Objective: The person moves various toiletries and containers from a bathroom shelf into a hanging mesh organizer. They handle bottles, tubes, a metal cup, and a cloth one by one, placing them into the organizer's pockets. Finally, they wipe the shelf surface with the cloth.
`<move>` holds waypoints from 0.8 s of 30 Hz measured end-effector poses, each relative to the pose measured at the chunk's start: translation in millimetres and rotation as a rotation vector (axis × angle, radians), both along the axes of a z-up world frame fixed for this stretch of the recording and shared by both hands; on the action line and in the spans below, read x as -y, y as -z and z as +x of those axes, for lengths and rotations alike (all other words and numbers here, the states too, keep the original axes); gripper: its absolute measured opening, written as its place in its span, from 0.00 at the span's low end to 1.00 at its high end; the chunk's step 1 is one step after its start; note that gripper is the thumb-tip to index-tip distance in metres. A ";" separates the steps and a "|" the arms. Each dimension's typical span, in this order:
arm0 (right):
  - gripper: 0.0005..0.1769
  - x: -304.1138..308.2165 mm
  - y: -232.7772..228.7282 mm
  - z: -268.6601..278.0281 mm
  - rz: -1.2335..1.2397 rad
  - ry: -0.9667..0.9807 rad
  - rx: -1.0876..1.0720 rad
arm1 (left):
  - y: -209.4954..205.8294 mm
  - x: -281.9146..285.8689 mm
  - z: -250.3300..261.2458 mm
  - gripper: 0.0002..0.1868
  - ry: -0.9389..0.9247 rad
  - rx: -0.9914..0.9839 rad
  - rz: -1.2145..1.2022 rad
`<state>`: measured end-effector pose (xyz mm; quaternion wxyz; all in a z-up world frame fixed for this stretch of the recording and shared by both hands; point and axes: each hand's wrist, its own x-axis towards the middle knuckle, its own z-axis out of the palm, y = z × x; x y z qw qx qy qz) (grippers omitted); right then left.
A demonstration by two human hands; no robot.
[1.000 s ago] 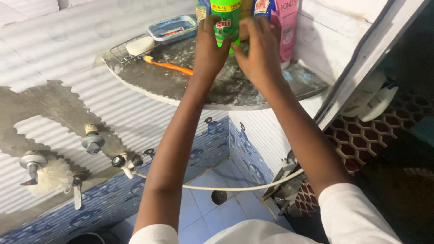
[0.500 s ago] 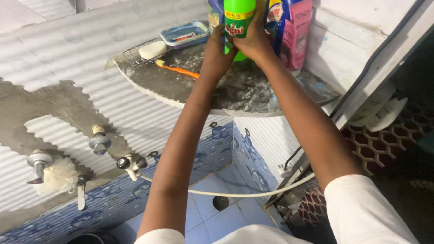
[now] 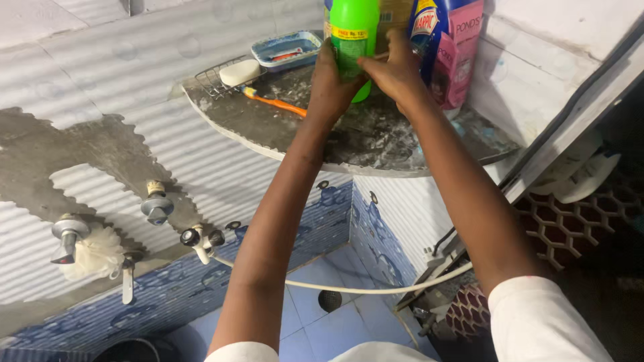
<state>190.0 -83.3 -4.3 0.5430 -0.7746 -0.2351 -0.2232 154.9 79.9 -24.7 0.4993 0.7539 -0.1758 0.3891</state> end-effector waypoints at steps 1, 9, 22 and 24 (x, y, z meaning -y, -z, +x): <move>0.36 1.0 -0.6 0.1 0.012 0.002 0.042 | 0.2 -0.3 -1.3 0.49 0.014 0.016 0.002; 0.36 3.4 -9.9 -20.0 0.091 -0.231 -0.159 | -2.9 -1.1 -10.1 0.52 -0.109 -0.004 0.140; 0.45 54.7 -47.6 -116.0 -0.169 -0.278 0.163 | -35.4 10.2 -100.4 0.50 0.284 -0.041 0.113; 0.46 64.4 -50.0 -134.4 -0.180 -0.297 0.195 | -43.0 17.7 -123.2 0.50 0.229 0.027 0.188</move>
